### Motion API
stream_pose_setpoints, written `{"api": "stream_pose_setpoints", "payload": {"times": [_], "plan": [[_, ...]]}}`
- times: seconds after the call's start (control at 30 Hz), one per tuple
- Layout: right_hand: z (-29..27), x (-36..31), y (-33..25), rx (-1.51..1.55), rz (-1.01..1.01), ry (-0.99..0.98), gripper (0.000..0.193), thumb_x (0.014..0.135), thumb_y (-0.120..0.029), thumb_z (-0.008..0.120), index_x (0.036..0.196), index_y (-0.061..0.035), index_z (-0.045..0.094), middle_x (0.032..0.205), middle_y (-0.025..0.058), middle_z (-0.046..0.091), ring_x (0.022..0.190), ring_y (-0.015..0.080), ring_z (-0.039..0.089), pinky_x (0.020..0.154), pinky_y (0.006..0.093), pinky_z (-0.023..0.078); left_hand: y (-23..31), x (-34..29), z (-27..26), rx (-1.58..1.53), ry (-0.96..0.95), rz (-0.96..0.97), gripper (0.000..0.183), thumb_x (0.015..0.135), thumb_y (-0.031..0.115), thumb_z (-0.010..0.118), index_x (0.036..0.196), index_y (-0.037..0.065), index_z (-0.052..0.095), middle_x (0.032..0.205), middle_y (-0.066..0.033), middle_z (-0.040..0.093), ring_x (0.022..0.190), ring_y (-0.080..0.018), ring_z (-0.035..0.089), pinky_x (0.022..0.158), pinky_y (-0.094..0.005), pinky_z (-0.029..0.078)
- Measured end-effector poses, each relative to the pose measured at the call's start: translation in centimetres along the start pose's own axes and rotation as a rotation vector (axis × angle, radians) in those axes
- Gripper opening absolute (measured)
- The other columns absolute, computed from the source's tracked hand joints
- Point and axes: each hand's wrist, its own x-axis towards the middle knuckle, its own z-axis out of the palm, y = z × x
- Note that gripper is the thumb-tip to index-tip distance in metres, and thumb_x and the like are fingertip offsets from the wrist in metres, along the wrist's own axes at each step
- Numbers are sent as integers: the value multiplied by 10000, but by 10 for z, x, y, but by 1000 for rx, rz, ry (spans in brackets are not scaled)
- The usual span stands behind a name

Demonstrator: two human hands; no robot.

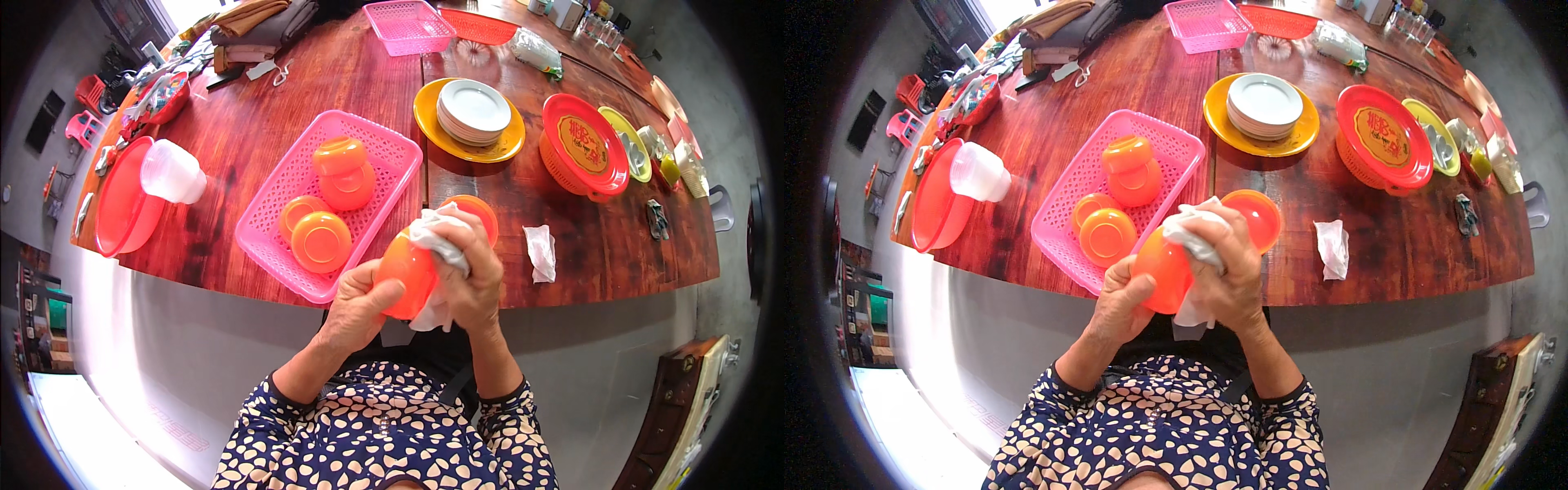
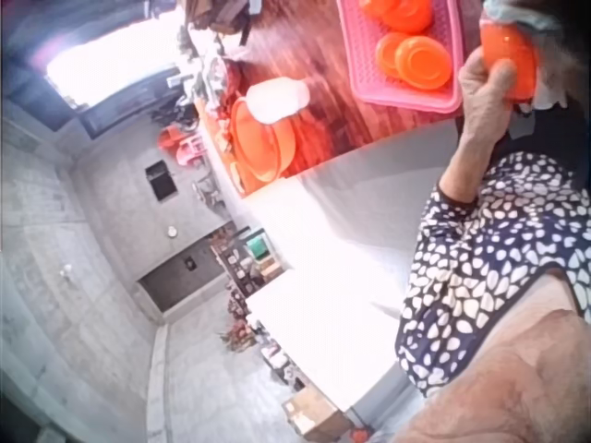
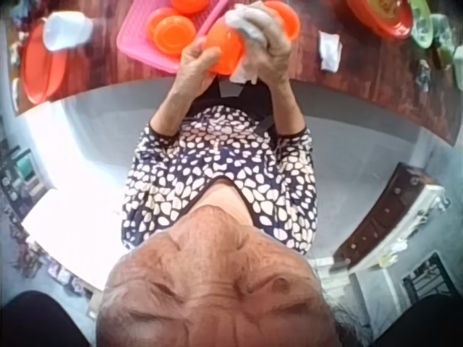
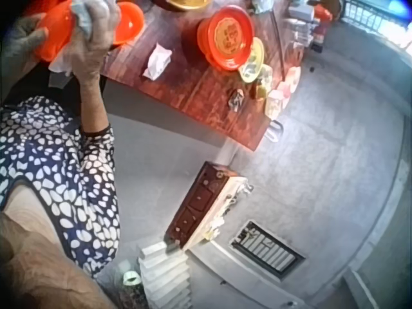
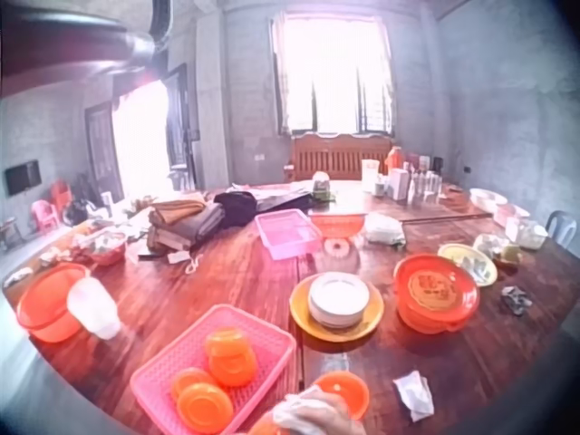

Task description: The person wipes several small orange plastic bowls with a white cloth. They pick up each bowl from a pink basket, wipe the exterior and interior surfaces, and place the cleaned bowls back into the basket. The task is performed at a wooden table with other dishes visible in the background.

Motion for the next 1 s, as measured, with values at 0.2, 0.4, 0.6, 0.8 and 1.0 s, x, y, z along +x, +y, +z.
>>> {"api": "stream_pose_setpoints", "payload": {"times": [0.2, 0.4, 0.6, 0.8, 1.0], "plan": [[-3, -2, -19, -101, -170, -202, 330, 674, -49, 711, 1000, -97, 680, 1125, 112, 585, 1086, 318, 539, 948, 424, 410, 6, 0, -2, 269, 16, 25, 230, 780, 44, 756, 993, 19, 673, 1042, -50, 654, 953, -118, 611, 856, -278, 495], [-4, 5, -19, -165, -214, -189, 313, 680, -77, 709, 989, -125, 691, 1118, 130, 598, 1053, 317, 562, 915, 419, 420, 2, -7, -4, 370, -85, 70, 250, 776, -11, 722, 1018, 17, 671, 938, -17, 676, 860, -94, 622, 791, -246, 500], [-15, 1, 9, 448, 236, -104, 254, 839, -8, 577, 1090, 1, 610, 1037, 107, 612, 981, 185, 581, 861, 313, 465, 10, -1, 6, 402, -227, 55, 261, 750, -27, 714, 1000, -7, 641, 1128, -91, 599, 1006, -118, 561, 874, -283, 453], [-10, 12, 14, 69, -93, -231, 304, 725, -4, 671, 1027, -29, 653, 1001, 111, 620, 946, 247, 592, 825, 338, 477, 30, 4, 12, 549, -222, -215, 446, 749, 89, 782, 1140, 21, 581, 1084, -51, 614, 991, -123, 573, 877, -292, 472], [13, 3, -25, -328, -448, -330, 310, 671, -188, 723, 978, -161, 682, 1108, 73, 607, 1009, 252, 591, 907, 407, 410, -2, 4, -26, 465, -117, -43, 490, 799, 130, 734, 1235, 63, 521, 1168, -37, 583, 1072, -152, 572, 907, -314, 495]]}}
